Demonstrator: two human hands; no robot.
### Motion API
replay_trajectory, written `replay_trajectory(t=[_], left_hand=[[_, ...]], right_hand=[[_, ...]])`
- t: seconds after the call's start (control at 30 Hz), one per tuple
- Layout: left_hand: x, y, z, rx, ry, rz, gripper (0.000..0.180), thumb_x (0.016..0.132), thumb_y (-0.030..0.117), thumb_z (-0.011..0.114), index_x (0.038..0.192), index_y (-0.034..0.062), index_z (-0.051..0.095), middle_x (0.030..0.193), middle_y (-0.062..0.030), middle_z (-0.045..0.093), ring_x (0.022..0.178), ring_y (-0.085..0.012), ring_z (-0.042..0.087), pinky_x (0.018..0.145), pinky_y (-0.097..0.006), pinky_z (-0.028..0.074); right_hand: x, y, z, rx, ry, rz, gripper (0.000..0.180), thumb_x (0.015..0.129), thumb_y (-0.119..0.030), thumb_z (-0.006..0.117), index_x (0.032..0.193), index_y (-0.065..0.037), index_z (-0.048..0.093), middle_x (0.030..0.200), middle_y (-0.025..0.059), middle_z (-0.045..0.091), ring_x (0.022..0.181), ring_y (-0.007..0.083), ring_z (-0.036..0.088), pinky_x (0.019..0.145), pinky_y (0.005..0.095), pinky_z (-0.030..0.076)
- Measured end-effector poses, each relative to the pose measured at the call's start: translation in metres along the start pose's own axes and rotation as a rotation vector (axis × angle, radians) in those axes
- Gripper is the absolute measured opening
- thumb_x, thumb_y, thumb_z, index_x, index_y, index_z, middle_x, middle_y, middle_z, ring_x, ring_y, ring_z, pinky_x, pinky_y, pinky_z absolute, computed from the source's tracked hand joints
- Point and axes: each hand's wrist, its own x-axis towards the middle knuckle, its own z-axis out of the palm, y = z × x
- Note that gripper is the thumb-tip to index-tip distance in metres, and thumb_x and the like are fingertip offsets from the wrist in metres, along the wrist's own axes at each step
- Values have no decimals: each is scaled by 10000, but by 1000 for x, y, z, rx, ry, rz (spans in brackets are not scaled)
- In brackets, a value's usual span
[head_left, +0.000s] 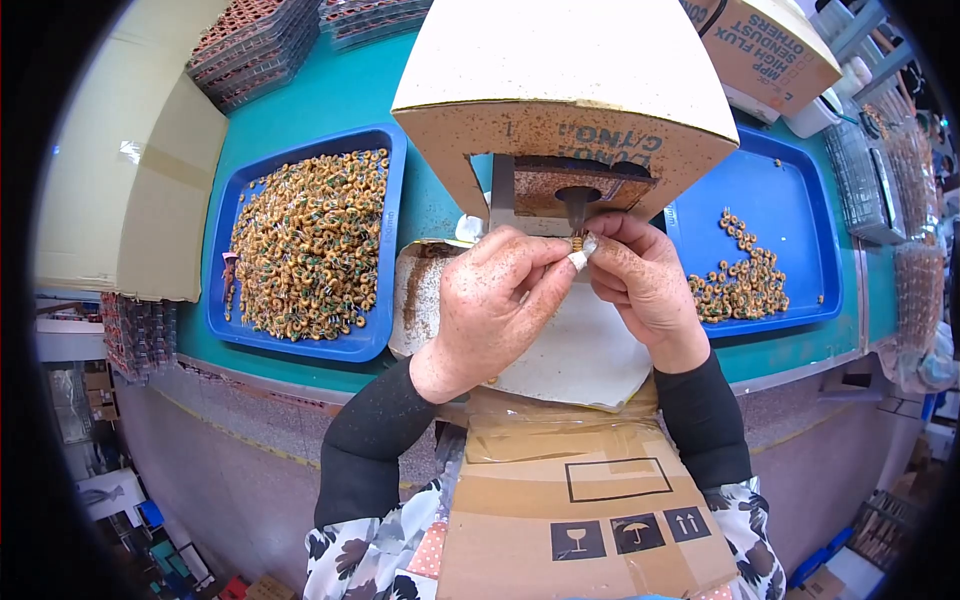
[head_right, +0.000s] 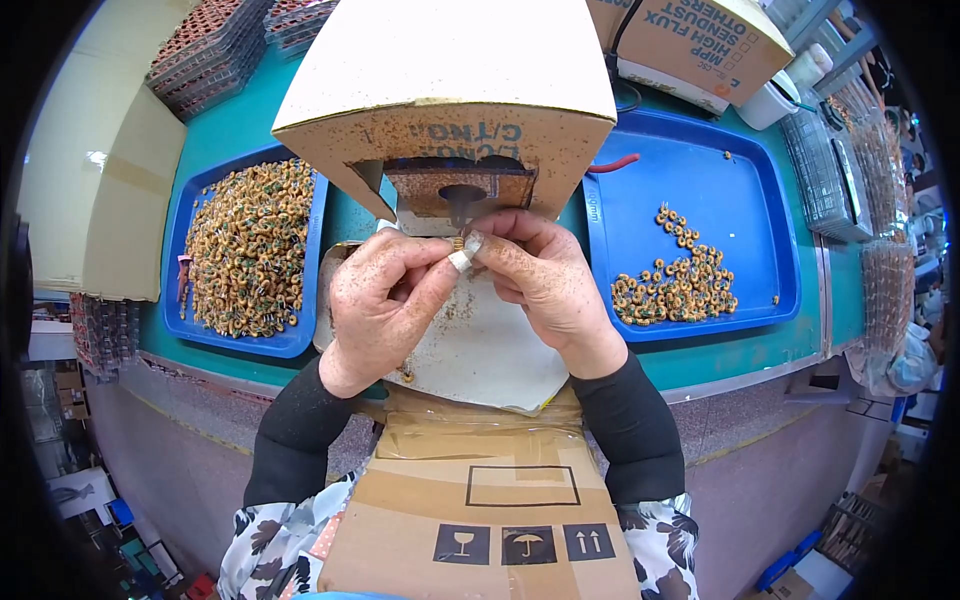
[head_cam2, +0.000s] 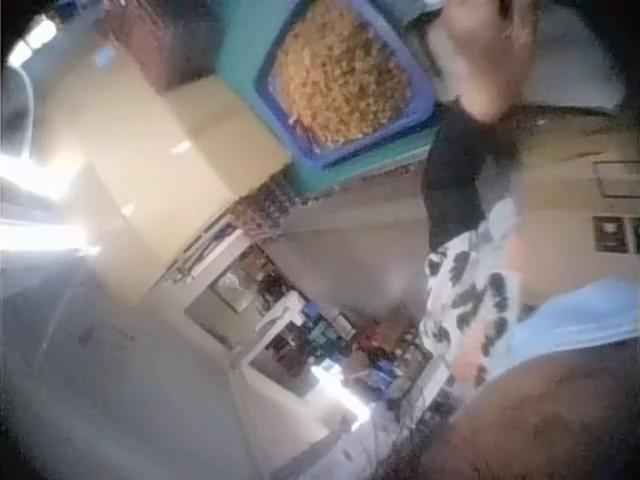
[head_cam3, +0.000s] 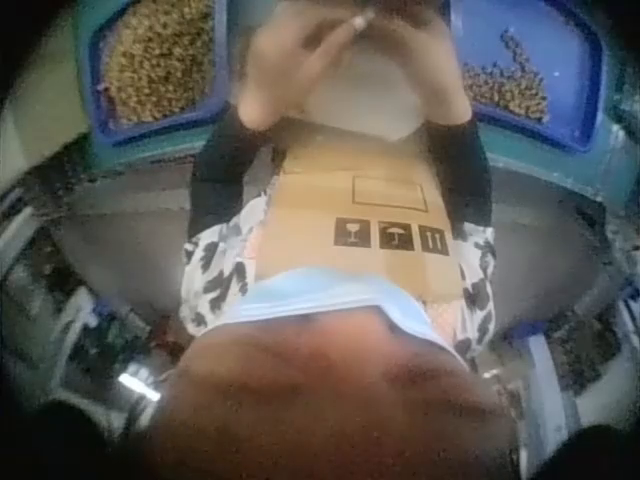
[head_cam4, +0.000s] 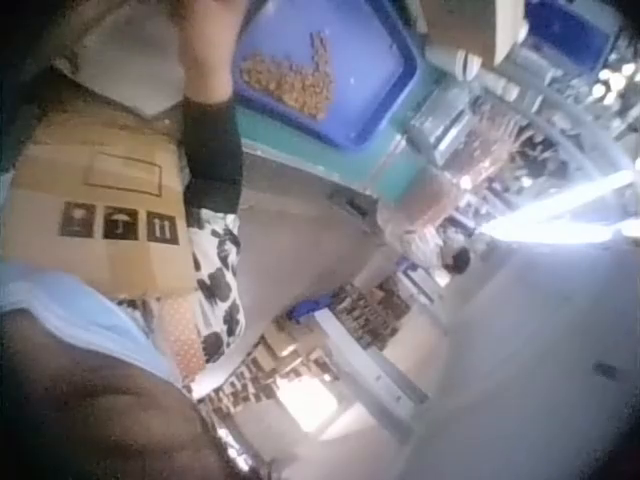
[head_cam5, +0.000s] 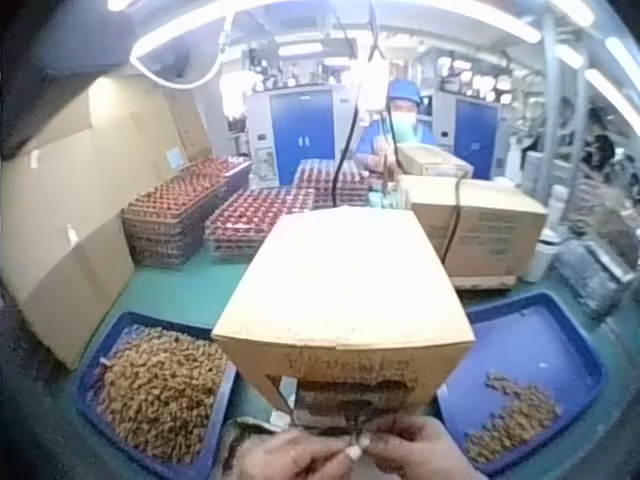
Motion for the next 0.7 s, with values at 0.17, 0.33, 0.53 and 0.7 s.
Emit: replay_trajectory(t=[0.17,0.33,0.53,0.7], left_hand=[[5,3,-4,55,-49,29,124,776,34,708,890,23,660,694,-62,585,537,-147,547,475,-269,435],[4,3,-5,26,-54,35,125,779,32,703,895,18,657,699,-68,586,541,-152,551,479,-272,441],[5,2,-6,37,-70,24,118,781,29,697,891,17,654,704,-71,585,541,-156,551,479,-273,441],[9,2,-8,55,-87,14,98,788,41,690,873,18,648,705,-74,582,549,-162,555,489,-283,444]], right_hand=[[1,1,-2,52,-9,-17,190,861,-124,669,1014,-33,605,835,-6,594,598,3,421,484,153,282],[0,0,-2,-15,2,-17,182,859,-121,670,1008,-36,609,845,-9,598,619,6,434,496,158,292],[1,3,-2,19,-3,-28,179,865,-121,663,1011,-35,605,840,-7,596,601,6,414,492,159,285],[0,4,3,56,15,-34,180,870,-124,659,1017,-40,598,822,-6,590,564,4,380,479,159,272]])
